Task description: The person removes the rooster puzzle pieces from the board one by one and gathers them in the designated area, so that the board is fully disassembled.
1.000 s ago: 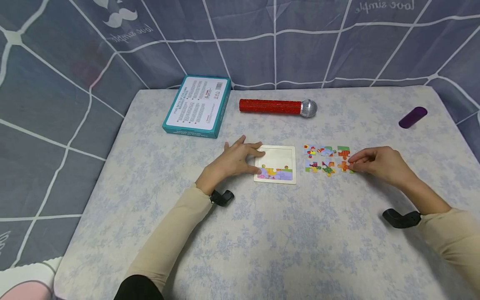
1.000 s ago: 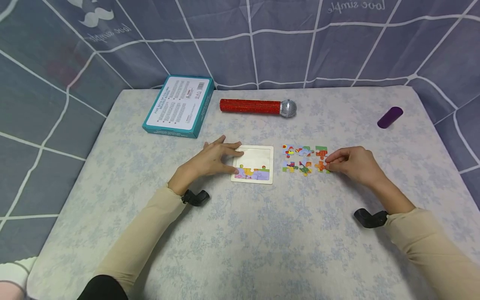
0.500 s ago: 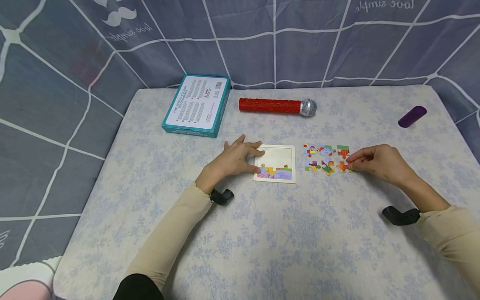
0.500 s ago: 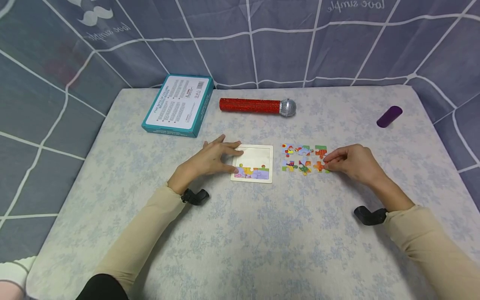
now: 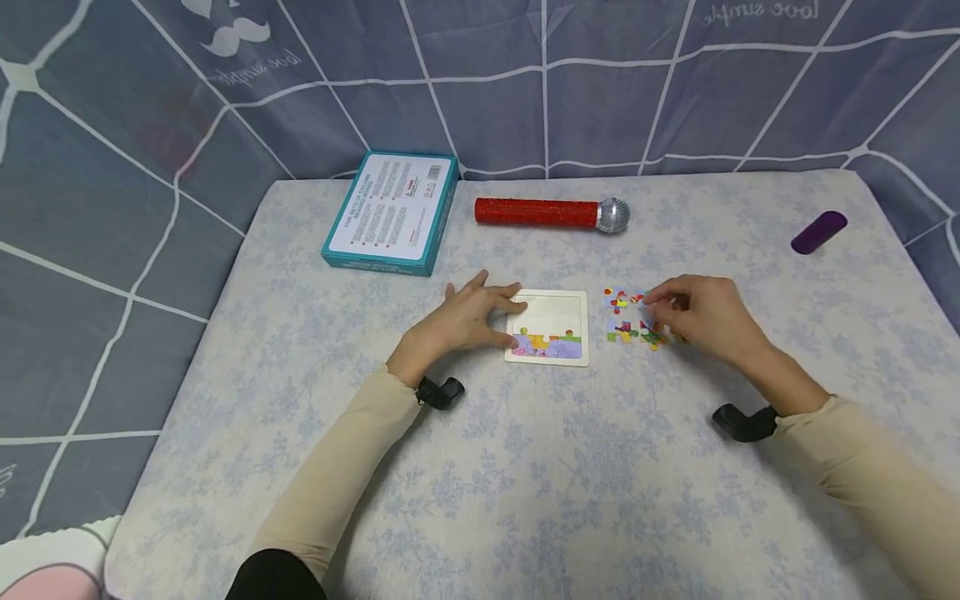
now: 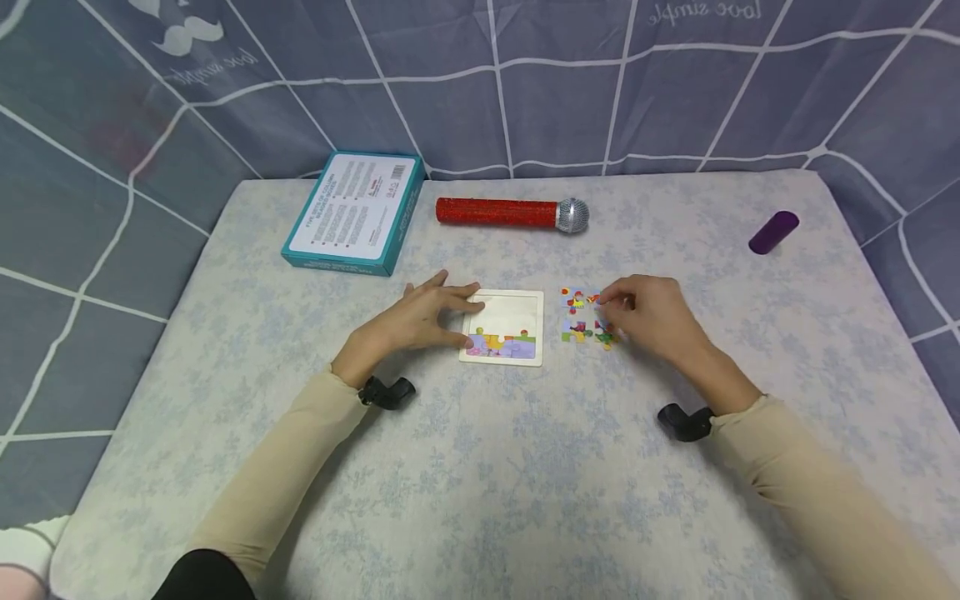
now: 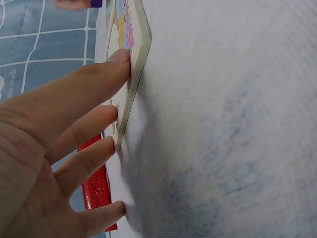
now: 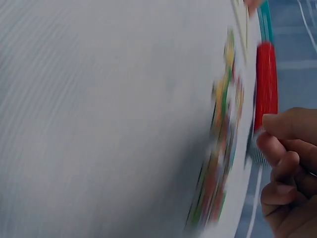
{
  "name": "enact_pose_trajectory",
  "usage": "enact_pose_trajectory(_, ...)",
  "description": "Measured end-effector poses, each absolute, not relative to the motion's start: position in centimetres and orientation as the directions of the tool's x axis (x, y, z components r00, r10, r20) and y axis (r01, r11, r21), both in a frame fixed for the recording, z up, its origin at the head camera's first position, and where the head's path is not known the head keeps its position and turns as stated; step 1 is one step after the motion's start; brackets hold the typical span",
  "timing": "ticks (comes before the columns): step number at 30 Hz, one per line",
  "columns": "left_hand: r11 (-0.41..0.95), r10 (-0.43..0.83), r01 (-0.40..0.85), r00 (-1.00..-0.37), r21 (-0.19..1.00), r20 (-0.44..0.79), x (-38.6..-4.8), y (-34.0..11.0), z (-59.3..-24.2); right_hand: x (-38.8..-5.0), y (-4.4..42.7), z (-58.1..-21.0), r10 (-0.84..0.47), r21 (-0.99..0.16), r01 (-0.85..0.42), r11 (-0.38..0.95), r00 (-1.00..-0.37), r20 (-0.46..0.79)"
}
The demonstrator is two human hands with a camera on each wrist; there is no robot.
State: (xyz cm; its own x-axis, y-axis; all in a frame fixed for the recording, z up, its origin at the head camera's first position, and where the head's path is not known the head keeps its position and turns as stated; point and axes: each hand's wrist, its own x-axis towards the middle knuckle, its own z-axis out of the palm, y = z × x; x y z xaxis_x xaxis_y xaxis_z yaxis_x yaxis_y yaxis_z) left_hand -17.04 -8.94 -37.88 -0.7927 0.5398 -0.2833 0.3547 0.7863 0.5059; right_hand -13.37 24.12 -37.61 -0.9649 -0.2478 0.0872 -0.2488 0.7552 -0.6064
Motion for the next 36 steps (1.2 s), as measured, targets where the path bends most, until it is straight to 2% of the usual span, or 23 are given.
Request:
enact_pose_trajectory(5,0.785,0.548,0.361,-0.783,0.503,-0.294,-17.1,-9.0,-37.8,-14.1,19.1,-38.2,-0.416,-0.621,-0.351,0.701,-0.908,0.044)
enact_pose_trajectory(10,0.779,0.568,0.376,-0.763,0.502,-0.31,-17.0,-9.3,-37.7,-14.6,14.9,-38.7,-0.518,-0.665,-0.375,0.646,-0.855,-0.021)
enact_pose_trajectory(16,0.77,0.591,0.391,-0.736,0.505,-0.33,-17.1,-9.6,-37.7,-14.5,12.6,-38.8,-0.539,-0.665,-0.373,0.647,-0.841,-0.053)
enact_pose_trajectory(26,0.763,0.607,0.386,-0.704,0.519,-0.369,-17.2,-9.9,-37.3,-14.2,12.0,-38.5,-0.551,-0.654,-0.395,0.645,-0.834,-0.04)
enact_pose_trajectory(36,0.771,0.597,0.383,-0.713,0.508,-0.368,-17.0,-9.8,-37.4,-14.5,11.6,-38.3,-0.569,-0.654,-0.399,0.643,-0.82,-0.059)
